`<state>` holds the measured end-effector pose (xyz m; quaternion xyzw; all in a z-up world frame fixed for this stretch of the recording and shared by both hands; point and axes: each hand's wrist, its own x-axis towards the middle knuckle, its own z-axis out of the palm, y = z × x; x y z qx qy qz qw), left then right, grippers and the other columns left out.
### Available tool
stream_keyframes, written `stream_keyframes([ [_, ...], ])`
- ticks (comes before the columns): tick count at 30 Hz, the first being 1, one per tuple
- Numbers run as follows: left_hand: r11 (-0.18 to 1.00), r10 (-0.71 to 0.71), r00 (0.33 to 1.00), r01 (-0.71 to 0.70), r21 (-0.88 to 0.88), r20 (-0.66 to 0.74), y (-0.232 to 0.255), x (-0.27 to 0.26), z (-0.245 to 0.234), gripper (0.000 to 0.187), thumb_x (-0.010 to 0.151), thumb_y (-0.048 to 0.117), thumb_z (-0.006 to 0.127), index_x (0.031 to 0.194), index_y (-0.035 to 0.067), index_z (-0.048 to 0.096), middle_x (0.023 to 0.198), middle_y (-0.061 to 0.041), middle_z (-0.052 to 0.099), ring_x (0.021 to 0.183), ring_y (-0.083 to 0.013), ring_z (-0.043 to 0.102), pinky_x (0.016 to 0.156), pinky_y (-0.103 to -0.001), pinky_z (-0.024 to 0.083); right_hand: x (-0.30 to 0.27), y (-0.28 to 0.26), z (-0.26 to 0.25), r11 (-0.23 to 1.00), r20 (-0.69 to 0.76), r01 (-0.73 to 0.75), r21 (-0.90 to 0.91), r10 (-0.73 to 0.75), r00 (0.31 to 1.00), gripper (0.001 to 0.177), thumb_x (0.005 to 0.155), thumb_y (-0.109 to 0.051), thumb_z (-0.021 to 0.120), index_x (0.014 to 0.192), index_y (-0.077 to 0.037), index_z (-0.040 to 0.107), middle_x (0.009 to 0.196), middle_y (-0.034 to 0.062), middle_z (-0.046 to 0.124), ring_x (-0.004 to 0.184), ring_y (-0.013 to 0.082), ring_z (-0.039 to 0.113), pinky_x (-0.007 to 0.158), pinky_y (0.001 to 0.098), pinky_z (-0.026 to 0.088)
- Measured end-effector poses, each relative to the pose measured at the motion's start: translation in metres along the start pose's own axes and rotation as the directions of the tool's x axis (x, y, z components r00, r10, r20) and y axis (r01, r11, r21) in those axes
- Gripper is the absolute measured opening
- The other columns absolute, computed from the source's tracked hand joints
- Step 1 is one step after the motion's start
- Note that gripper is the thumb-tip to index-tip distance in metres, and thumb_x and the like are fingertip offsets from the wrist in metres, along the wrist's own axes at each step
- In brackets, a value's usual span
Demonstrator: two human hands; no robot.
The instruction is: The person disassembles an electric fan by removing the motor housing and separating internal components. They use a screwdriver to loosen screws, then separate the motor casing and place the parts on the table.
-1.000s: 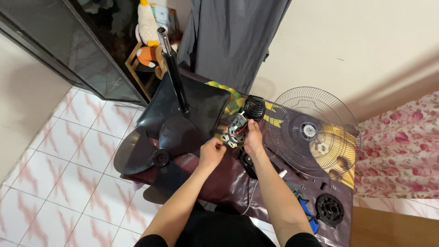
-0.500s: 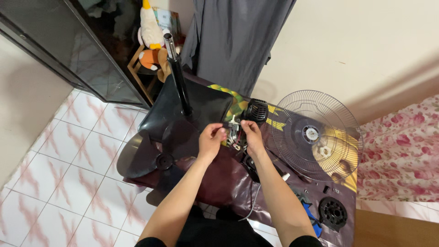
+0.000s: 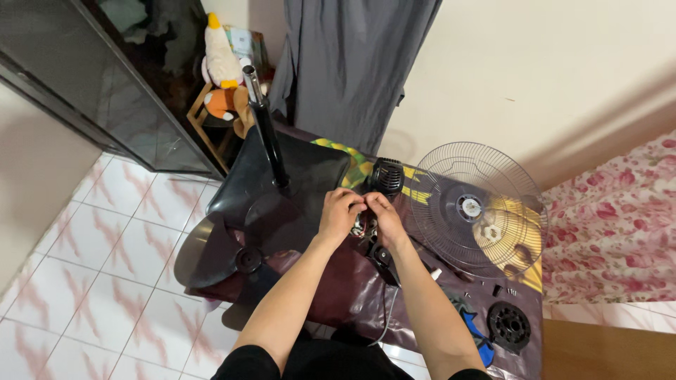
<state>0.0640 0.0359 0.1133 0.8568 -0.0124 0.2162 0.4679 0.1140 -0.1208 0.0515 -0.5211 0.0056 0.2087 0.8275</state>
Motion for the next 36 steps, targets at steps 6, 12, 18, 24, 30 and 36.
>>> stream_keyframes([
  [6, 0.997, -0.053, 0.999, 0.053, -0.059, 0.001, -0.003, 0.002, 0.007, 0.012, 0.080, 0.015, 0.082, 0.089, 0.010, 0.076, 0.097, -0.005, 0.070, 0.102, -0.0303, 0.061, 0.089, -0.042, 0.051, 0.003, -0.006, -0.006, 0.992, 0.005, -0.122, 0.022, 0.122, 0.993, 0.013, 0.106, -0.020, 0.058, 0.101, -0.010, 0.065, 0.091, 0.0000, 0.064, 0.081, 0.0122, 0.059, 0.070, 0.0296, 0.051],
  [12, 0.997, 0.076, 0.996, -0.075, 0.032, -0.040, 0.002, 0.004, 0.009, 0.014, 0.078, 0.017, 0.084, 0.086, 0.010, 0.075, 0.090, -0.006, 0.069, 0.098, -0.0309, 0.063, 0.083, -0.042, 0.053, 0.007, -0.009, -0.017, 0.975, -0.042, -0.220, -0.012, 0.219, 0.975, 0.011, 0.102, -0.018, 0.057, 0.098, -0.012, 0.064, 0.087, -0.0003, 0.063, 0.074, 0.0135, 0.059, 0.062, 0.0317, 0.050],
  [18, 1.000, 0.019, 0.999, -0.020, -0.016, -0.035, -0.001, 0.005, 0.012, 0.016, 0.078, 0.018, 0.084, 0.086, 0.008, 0.074, 0.090, -0.007, 0.069, 0.097, -0.0310, 0.064, 0.084, -0.042, 0.053, 0.012, -0.012, -0.021, 0.978, 0.025, -0.207, 0.003, 0.207, 0.978, 0.009, 0.102, -0.015, 0.057, 0.100, -0.010, 0.064, 0.089, -0.0001, 0.064, 0.078, 0.0122, 0.061, 0.066, 0.0297, 0.054],
  [24, 0.996, 0.085, 0.996, -0.085, -0.014, -0.022, 0.001, -0.006, 0.016, 0.030, 0.078, 0.015, 0.084, 0.104, 0.005, 0.072, 0.113, -0.014, 0.065, 0.114, -0.0379, 0.059, 0.098, -0.045, 0.049, 0.015, -0.008, -0.016, 0.976, -0.074, -0.200, -0.089, 0.194, 0.978, 0.014, 0.109, -0.025, 0.057, 0.098, -0.016, 0.062, 0.078, -0.0008, 0.054, 0.064, 0.0114, 0.051, 0.046, 0.0258, 0.039],
  [30, 0.998, -0.054, 0.998, 0.054, -0.027, 0.015, -0.004, -0.019, 0.018, 0.067, 0.068, 0.016, 0.089, 0.124, 0.007, 0.054, 0.133, -0.026, 0.043, 0.123, -0.0454, 0.050, 0.102, -0.046, 0.048, 0.011, -0.020, -0.008, 0.991, -0.057, -0.129, 0.035, 0.131, 0.990, 0.013, 0.109, -0.017, 0.050, 0.098, -0.015, 0.055, 0.094, 0.0031, 0.062, 0.083, 0.0177, 0.062, 0.066, 0.0334, 0.052],
  [36, 0.968, -0.238, 0.953, 0.248, -0.032, 0.187, -0.004, -0.018, 0.023, 0.070, 0.074, 0.013, 0.082, 0.132, 0.011, 0.043, 0.134, -0.025, 0.046, 0.119, -0.0438, 0.055, 0.098, -0.047, 0.052, -0.005, -0.022, -0.016, 0.984, -0.128, -0.128, 0.123, 0.144, 0.981, 0.015, 0.109, -0.027, 0.044, 0.097, -0.017, 0.048, 0.124, 0.0127, 0.071, 0.095, 0.0297, 0.066, 0.084, 0.0439, 0.050],
])
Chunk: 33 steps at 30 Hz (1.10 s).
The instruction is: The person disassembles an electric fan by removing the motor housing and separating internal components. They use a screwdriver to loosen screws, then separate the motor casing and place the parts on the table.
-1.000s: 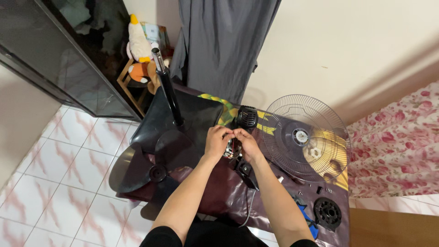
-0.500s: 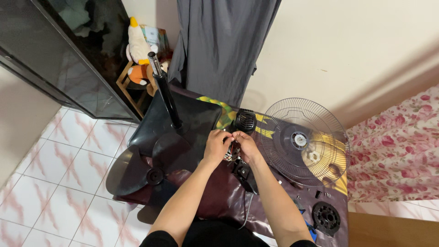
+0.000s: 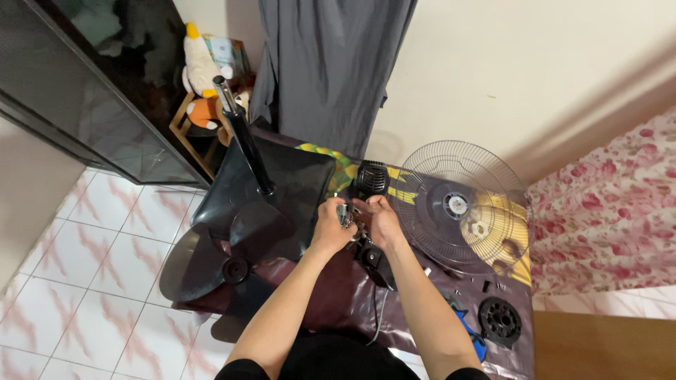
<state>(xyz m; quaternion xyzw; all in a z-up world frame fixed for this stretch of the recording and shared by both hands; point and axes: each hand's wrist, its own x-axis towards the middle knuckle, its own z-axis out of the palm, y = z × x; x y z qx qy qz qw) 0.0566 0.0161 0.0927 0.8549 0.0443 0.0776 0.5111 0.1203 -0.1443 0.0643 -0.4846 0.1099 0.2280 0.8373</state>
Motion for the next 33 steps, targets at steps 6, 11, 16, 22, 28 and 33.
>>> stream_keyframes([
  [6, 0.995, -0.063, 0.998, 0.064, 0.076, -0.019, 0.007, -0.006, 0.005, 0.078, 0.067, 0.015, 0.086, 0.131, 0.010, 0.041, 0.130, -0.022, 0.050, 0.118, -0.0423, 0.056, 0.096, -0.047, 0.051, -0.010, 0.022, -0.029, 0.991, -0.114, 0.005, 0.137, 0.011, 0.993, 0.017, 0.109, -0.028, 0.044, 0.099, -0.015, 0.050, 0.116, 0.0112, 0.067, 0.102, 0.0305, 0.068, 0.088, 0.0522, 0.052],
  [11, 0.996, 0.016, 0.994, -0.006, 0.091, -0.106, -0.004, -0.012, 0.016, 0.079, 0.064, 0.012, 0.088, 0.128, 0.005, 0.043, 0.128, -0.024, 0.049, 0.117, -0.0425, 0.056, 0.096, -0.047, 0.049, -0.022, 0.054, -0.054, 0.965, -0.172, 0.072, 0.251, -0.029, 0.985, 0.012, 0.106, -0.021, 0.047, 0.099, -0.013, 0.051, 0.105, 0.0117, 0.067, 0.098, 0.0292, 0.070, 0.090, 0.0498, 0.057],
  [16, 0.986, 0.137, 0.983, -0.124, 0.107, -0.123, -0.021, -0.010, 0.025, 0.078, 0.064, 0.009, 0.087, 0.127, -0.001, 0.043, 0.124, -0.026, 0.050, 0.118, -0.0437, 0.052, 0.102, -0.047, 0.046, -0.058, 0.090, -0.111, 0.968, -0.251, 0.157, 0.194, -0.106, 0.962, 0.007, 0.105, -0.017, 0.057, 0.100, -0.012, 0.057, 0.094, 0.0096, 0.068, 0.085, 0.0248, 0.067, 0.079, 0.0432, 0.056],
  [22, 0.973, 0.211, 0.969, -0.196, 0.118, -0.129, -0.033, -0.010, 0.030, 0.079, 0.065, 0.009, 0.088, 0.127, -0.005, 0.041, 0.124, -0.027, 0.047, 0.119, -0.0438, 0.050, 0.103, -0.047, 0.044, -0.124, 0.102, -0.204, 0.928, -0.460, 0.371, 0.036, -0.314, 0.831, 0.004, 0.097, -0.009, 0.067, 0.101, -0.008, 0.066, 0.091, 0.0096, 0.071, 0.083, 0.0232, 0.069, 0.076, 0.0380, 0.059],
  [28, 0.989, 0.121, 0.988, -0.112, 0.092, -0.098, -0.033, -0.014, 0.032, 0.081, 0.068, 0.011, 0.088, 0.131, -0.006, 0.039, 0.128, -0.026, 0.045, 0.120, -0.0417, 0.051, 0.103, -0.045, 0.045, -0.176, 0.084, -0.267, 0.569, -0.513, -0.051, -0.821, -0.696, 0.502, 0.013, 0.089, -0.012, 0.075, 0.099, -0.004, 0.071, 0.090, 0.0131, 0.076, 0.083, 0.0265, 0.073, 0.077, 0.0372, 0.057],
  [33, 0.986, 0.122, 0.988, -0.111, 0.121, -0.093, -0.033, -0.016, 0.032, 0.082, 0.069, 0.012, 0.088, 0.132, -0.005, 0.038, 0.130, -0.026, 0.044, 0.122, -0.0420, 0.050, 0.104, -0.046, 0.044, -0.187, 0.068, -0.289, 0.421, -0.545, -0.355, -0.835, -0.723, 0.425, 0.012, 0.090, -0.016, 0.075, 0.096, -0.005, 0.077, 0.090, 0.0185, 0.075, 0.088, 0.0345, 0.073, 0.080, 0.0431, 0.055],
])
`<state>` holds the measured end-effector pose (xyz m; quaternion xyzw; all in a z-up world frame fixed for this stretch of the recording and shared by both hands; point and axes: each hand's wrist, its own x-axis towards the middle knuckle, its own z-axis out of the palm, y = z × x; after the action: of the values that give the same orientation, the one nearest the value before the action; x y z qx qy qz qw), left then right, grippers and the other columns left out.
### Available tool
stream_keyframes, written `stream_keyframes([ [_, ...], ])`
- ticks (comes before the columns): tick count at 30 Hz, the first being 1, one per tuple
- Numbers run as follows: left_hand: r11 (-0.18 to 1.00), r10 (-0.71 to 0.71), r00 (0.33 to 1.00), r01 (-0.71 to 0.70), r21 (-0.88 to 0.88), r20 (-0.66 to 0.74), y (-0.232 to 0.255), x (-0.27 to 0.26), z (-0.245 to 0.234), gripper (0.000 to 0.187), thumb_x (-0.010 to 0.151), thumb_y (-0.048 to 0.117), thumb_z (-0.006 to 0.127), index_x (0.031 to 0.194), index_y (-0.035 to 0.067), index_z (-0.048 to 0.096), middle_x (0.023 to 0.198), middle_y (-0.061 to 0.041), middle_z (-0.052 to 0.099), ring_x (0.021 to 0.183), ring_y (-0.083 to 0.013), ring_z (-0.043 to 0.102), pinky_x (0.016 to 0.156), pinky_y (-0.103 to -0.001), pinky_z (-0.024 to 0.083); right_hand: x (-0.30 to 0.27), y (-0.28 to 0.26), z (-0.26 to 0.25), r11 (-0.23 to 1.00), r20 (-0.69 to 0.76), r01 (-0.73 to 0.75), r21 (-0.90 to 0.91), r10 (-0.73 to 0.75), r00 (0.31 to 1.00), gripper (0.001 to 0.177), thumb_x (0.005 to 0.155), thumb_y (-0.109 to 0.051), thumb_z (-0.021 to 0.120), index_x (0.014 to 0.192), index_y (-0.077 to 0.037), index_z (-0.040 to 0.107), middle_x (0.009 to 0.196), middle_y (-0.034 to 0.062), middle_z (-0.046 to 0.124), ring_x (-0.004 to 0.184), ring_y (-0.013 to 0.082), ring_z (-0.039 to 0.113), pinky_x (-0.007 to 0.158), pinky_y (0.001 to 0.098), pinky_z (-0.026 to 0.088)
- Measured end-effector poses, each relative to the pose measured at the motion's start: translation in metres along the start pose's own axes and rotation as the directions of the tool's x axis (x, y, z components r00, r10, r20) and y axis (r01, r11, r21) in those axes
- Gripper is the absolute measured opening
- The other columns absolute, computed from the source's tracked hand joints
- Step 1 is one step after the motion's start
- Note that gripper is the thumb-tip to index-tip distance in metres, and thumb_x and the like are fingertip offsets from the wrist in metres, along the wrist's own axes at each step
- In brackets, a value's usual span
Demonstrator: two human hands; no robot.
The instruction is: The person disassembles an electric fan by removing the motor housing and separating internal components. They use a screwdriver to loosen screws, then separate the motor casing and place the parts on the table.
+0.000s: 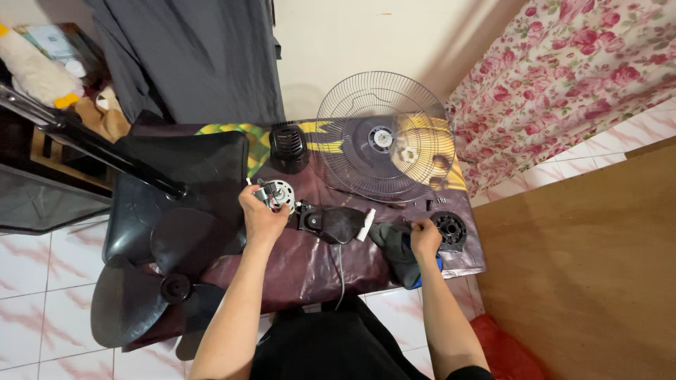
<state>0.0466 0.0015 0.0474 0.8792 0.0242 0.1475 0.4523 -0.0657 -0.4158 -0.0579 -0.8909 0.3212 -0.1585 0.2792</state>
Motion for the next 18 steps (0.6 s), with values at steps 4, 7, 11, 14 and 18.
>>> stream_keyframes([
  [4, 1.000, 0.000, 1.000, 0.000, -0.010, 0.001, -0.002, -0.002, 0.001, 0.083, 0.069, 0.012, 0.088, 0.133, -0.005, 0.037, 0.130, -0.026, 0.043, 0.123, -0.0419, 0.050, 0.104, -0.046, 0.044, 0.006, 0.005, -0.002, 0.999, 0.069, -0.014, -0.036, 0.017, 0.998, 0.014, 0.087, -0.016, 0.075, 0.097, -0.007, 0.077, 0.093, 0.0172, 0.076, 0.089, 0.0345, 0.074, 0.082, 0.0432, 0.056],
  [7, 1.000, 0.008, 1.000, -0.008, -0.012, -0.017, -0.004, -0.002, 0.001, 0.084, 0.068, 0.011, 0.088, 0.132, -0.005, 0.037, 0.129, -0.026, 0.044, 0.122, -0.0420, 0.051, 0.103, -0.046, 0.045, 0.009, 0.005, -0.003, 0.999, 0.103, -0.024, -0.035, 0.027, 0.994, 0.018, 0.084, -0.018, 0.078, 0.098, -0.007, 0.077, 0.095, 0.0171, 0.076, 0.091, 0.0345, 0.073, 0.082, 0.0436, 0.055],
  [11, 1.000, -0.013, 0.999, 0.013, -0.027, -0.029, -0.007, -0.004, 0.003, 0.083, 0.067, 0.011, 0.088, 0.132, -0.004, 0.038, 0.128, -0.025, 0.045, 0.120, -0.0412, 0.052, 0.102, -0.045, 0.046, 0.001, -0.014, -0.003, 0.985, 0.056, 0.139, -0.105, -0.133, 0.990, 0.012, 0.087, -0.016, 0.079, 0.095, -0.008, 0.075, 0.098, 0.0156, 0.073, 0.092, 0.0346, 0.071, 0.081, 0.0441, 0.055],
  [14, 0.999, 0.011, 0.999, -0.013, -0.033, -0.051, -0.008, -0.007, 0.002, 0.082, 0.067, 0.010, 0.087, 0.131, -0.003, 0.038, 0.127, -0.026, 0.045, 0.119, -0.0416, 0.052, 0.102, -0.045, 0.046, -0.011, -0.061, 0.007, 0.925, 0.012, 0.375, 0.059, -0.376, 0.926, 0.011, 0.087, -0.012, 0.077, 0.096, -0.008, 0.072, 0.095, 0.0128, 0.070, 0.088, 0.0309, 0.070, 0.078, 0.0405, 0.056],
  [18, 0.997, -0.040, 0.998, 0.037, -0.067, -0.046, -0.008, -0.013, -0.002, 0.080, 0.068, 0.010, 0.086, 0.131, -0.002, 0.038, 0.126, -0.025, 0.047, 0.118, -0.0411, 0.054, 0.100, -0.045, 0.047, -0.044, -0.167, 0.033, 0.840, 0.315, 0.365, 0.402, -0.501, 0.806, 0.036, 0.084, -0.020, 0.083, 0.115, -0.007, 0.070, 0.103, 0.0123, 0.073, 0.092, 0.0269, 0.073, 0.080, 0.0353, 0.057],
])
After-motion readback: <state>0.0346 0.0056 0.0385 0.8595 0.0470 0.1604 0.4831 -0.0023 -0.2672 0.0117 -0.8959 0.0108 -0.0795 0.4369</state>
